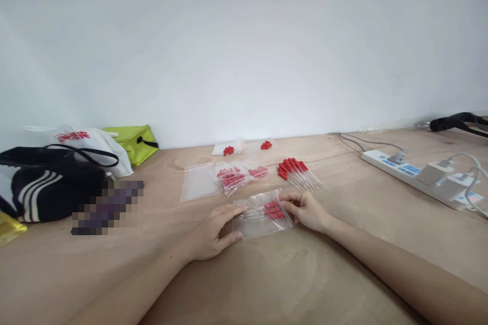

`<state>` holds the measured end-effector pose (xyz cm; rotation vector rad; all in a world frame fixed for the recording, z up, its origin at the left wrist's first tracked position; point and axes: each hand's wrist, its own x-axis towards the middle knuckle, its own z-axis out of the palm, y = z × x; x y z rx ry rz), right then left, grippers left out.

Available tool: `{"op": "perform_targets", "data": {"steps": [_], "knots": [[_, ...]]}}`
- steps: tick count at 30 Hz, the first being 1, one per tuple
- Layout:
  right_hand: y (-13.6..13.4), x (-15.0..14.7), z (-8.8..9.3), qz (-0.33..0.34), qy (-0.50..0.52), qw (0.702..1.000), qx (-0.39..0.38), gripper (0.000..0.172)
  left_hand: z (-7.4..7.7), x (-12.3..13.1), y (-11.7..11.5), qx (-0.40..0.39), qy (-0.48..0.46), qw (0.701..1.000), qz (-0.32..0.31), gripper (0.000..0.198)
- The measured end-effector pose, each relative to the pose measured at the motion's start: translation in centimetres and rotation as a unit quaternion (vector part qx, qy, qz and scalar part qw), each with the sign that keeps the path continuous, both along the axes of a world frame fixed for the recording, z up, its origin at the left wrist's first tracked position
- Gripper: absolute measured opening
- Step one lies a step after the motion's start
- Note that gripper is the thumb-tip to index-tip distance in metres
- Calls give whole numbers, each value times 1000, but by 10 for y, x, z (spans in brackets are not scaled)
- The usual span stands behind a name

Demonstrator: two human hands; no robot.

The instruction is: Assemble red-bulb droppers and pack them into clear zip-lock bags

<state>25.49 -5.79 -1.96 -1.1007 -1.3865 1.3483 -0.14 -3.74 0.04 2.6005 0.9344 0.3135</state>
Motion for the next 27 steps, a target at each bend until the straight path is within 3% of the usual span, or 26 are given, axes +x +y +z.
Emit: {"op": "perform_targets", "data": {"steps": [2,4,8,11,16,22,24,27], "knots": [[2,4,-1,-19,-80,996,24,31,1,1,0,3,-5,1000,-4,47],[7,13,0,-85,-200,972,84,23,1,1,-1,7,-5,1000,-16,45],[27,31,7,-200,-425,859,203,12,3,2,-1,10,6,999,-36,36],[42,34,13,-214,-523,810,156,16,3,3,0,7,7,999,-34,35],[56,20,18,-184,-617,761,73,22,4,3,-1,3,2,999,-34,35],[53,11,14,-167,-626,758,72,33,6,4,-2,-1,-5,999,-32,35],[48,13,12,-183,-593,775,117,43,6,4,-2,-2,-1,1000,-31,35],[35,21,9,-224,-462,830,218,58,5,3,-2,-2,5,999,-33,37]]}}
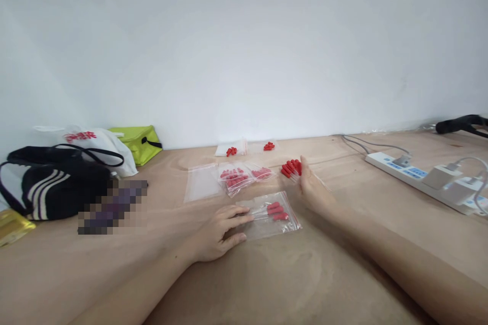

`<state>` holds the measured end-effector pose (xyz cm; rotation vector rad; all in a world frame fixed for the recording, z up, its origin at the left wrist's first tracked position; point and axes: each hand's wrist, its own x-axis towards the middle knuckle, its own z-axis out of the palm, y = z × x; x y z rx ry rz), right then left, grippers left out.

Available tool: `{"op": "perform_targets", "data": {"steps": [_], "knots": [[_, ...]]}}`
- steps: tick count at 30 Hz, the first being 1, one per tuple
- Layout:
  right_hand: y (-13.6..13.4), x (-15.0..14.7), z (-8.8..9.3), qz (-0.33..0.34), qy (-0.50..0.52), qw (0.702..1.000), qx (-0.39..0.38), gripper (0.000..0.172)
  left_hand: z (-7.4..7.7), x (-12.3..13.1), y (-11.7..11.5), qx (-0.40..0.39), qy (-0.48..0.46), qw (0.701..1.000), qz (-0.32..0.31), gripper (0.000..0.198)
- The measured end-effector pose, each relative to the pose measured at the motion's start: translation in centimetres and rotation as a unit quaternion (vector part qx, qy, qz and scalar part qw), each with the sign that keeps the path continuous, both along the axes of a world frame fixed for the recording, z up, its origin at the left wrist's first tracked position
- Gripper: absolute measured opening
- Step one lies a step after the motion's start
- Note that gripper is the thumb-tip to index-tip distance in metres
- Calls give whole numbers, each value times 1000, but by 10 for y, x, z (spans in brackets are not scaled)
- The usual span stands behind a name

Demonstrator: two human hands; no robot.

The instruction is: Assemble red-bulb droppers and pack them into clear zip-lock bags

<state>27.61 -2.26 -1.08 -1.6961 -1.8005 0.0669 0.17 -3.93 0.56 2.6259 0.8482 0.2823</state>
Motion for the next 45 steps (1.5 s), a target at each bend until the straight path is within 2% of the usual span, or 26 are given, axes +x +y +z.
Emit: {"op": "perform_targets", "data": {"steps": [3,6,10,17,26,33,37,41,45], "knots": [[-12,12,-1,21,186,981,43,65,0,0,0,1,2,1000,2,40],[-19,20,-3,10,354,935,34,66,-1,-1,1,2,3,1000,3,40],[-22,16,-9,20,454,891,27,56,-2,-1,1,7,7,1000,2,37],[-22,2,-18,58,498,865,-10,48,-1,-1,0,2,3,1000,3,36],[-22,1,-20,63,514,855,-35,52,-2,0,2,13,9,1000,-1,38],[-25,-1,-17,58,551,832,-22,54,-5,-2,2,13,18,1000,1,40],[-31,-6,-15,67,552,830,-44,53,-3,-1,1,8,19,1000,2,40],[-34,-9,-14,78,566,816,-91,47,-3,-1,1,9,12,1000,4,40],[-37,-11,-12,96,523,835,-145,41,-3,-1,1,6,7,1000,2,40]]}}
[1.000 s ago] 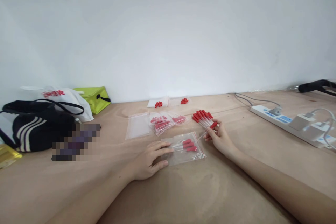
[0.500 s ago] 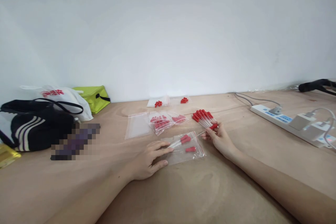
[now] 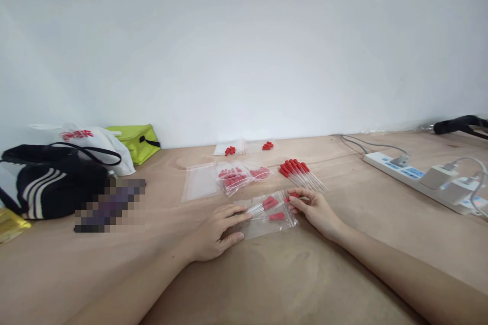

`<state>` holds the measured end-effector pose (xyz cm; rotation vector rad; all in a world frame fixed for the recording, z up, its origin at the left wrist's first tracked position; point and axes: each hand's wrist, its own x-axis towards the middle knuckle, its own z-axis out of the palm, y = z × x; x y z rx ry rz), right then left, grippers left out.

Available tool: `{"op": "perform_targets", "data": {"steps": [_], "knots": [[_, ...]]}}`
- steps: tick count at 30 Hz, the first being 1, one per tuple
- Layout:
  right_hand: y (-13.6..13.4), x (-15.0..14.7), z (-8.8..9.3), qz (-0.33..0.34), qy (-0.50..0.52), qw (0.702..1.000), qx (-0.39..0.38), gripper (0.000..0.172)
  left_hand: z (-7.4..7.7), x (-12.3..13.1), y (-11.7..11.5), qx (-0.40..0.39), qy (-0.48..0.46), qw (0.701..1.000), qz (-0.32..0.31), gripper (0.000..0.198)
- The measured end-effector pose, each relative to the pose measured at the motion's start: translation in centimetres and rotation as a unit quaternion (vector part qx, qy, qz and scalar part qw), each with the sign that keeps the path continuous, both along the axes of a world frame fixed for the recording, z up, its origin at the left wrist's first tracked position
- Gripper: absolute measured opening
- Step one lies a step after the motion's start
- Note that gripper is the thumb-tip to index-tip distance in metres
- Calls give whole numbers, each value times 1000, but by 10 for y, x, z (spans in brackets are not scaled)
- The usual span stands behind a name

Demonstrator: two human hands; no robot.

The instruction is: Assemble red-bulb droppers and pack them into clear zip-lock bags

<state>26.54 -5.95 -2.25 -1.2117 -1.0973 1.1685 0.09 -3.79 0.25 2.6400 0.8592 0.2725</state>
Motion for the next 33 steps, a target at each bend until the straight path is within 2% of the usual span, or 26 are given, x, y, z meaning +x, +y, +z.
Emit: {"op": "perform_targets", "data": {"steps": [8,11,17,20,22,25,27,30,33], "knots": [[5,-6,-4,48,-98,994,-4,29,1,0,1,11,0,1000,-7,40],[7,-6,-6,87,-122,989,10,24,1,0,1,11,7,1000,-5,40],[5,-4,-2,181,-162,970,6,27,-1,0,1,8,5,1000,-2,42],[10,3,2,148,-252,956,17,18,-2,-2,1,8,7,1000,4,43],[17,10,5,67,-374,923,62,11,-2,-2,1,7,12,1000,7,42],[31,19,11,-71,-557,820,108,14,-2,-2,1,8,16,1000,6,41],[41,22,14,-112,-630,764,82,20,-1,-2,1,8,17,1000,6,41],[57,19,18,-119,-680,723,14,27,-1,-2,0,8,22,1000,6,41],[71,13,20,-117,-691,712,-41,27,0,-2,0,10,25,1000,3,42]]}}
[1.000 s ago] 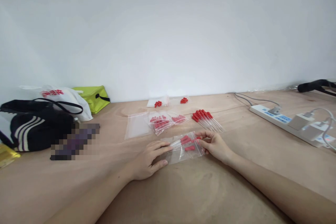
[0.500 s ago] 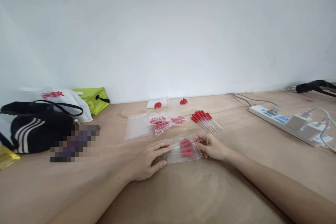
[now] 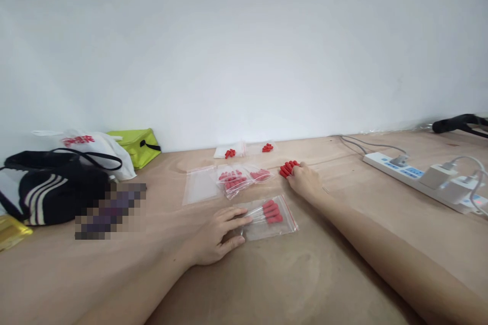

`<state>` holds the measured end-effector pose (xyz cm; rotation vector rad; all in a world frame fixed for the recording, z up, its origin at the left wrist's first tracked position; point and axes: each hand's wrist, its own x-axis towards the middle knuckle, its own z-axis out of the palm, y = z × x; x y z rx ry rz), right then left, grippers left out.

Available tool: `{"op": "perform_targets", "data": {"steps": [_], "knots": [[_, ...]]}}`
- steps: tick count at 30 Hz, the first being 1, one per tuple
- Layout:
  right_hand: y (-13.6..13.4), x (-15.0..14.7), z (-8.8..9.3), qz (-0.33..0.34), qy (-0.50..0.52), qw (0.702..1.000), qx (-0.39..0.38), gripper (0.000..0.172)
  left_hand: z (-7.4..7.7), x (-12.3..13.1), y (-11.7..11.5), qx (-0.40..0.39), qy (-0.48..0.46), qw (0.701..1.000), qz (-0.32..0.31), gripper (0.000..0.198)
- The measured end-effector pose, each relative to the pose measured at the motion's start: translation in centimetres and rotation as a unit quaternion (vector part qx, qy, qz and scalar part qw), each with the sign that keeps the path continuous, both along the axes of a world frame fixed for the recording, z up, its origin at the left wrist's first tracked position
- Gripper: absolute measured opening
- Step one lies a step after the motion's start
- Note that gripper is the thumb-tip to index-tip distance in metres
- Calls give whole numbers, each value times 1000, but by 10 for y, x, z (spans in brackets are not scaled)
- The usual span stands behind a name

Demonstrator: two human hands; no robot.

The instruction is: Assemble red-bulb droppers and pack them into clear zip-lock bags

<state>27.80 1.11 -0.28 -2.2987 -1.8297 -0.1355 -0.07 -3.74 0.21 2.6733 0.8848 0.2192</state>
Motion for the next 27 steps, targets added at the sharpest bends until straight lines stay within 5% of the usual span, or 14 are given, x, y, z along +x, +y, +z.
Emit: {"op": "perform_targets", "data": {"steps": [7,11,15,19,22,27], "knots": [[6,-4,4,-19,55,998,5,26,1,-1,-1,-2,5,1000,-1,42],[-1,7,3,59,178,978,89,24,0,-1,-1,-7,0,1000,-3,42],[-22,14,-7,179,442,863,168,26,0,0,-1,-5,-6,1000,-3,42],[-47,11,-17,185,610,752,169,45,1,1,-1,-3,-11,1000,-1,39],[-56,6,-20,162,648,726,160,64,2,1,-1,-4,-9,1000,0,36],[-55,-4,-26,133,673,706,175,63,2,2,-1,-1,-12,1000,-4,36]]}}
